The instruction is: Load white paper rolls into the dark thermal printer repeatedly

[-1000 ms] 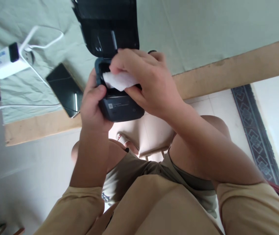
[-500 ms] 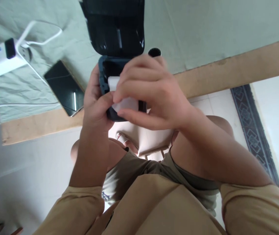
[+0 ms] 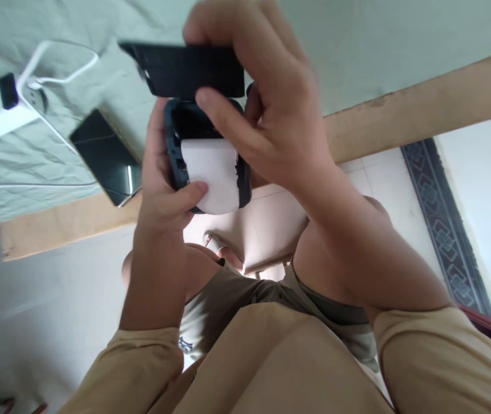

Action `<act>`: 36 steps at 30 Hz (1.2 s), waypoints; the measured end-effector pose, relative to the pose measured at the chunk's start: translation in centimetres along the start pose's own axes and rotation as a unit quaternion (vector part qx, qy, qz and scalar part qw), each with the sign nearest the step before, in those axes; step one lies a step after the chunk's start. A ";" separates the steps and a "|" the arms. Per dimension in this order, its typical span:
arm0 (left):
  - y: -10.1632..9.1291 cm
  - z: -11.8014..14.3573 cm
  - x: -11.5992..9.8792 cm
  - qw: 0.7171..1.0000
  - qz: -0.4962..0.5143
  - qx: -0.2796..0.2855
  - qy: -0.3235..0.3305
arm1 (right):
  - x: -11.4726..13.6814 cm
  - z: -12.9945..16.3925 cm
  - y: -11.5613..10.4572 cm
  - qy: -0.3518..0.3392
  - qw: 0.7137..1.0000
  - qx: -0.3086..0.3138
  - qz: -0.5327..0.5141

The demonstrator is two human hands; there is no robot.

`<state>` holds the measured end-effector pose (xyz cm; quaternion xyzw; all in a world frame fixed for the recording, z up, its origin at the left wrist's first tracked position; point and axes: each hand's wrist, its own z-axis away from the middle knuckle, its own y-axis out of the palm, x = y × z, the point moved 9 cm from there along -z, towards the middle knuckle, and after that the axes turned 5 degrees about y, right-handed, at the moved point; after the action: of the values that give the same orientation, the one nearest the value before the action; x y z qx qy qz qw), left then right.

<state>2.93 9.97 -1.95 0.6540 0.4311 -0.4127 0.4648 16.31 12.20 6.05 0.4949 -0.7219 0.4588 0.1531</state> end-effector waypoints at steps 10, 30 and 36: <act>-0.8 0.1 0.7 1.000 -0.010 -0.008 -0.012 | 1.0 1.8 1.0 -0.062 0.994 0.083 0.032; -0.9 -0.5 0.5 0.993 0.115 -0.021 0.005 | 0.6 3.5 3.0 0.068 0.994 0.081 -0.033; 0.3 -0.4 -0.5 0.989 0.134 0.035 0.049 | 0.6 3.4 3.3 0.067 0.994 0.062 -0.058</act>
<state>3.10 10.21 -1.29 0.7414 0.3470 -0.3285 0.4711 14.03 9.43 2.95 0.5126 -0.6504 0.5252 0.1958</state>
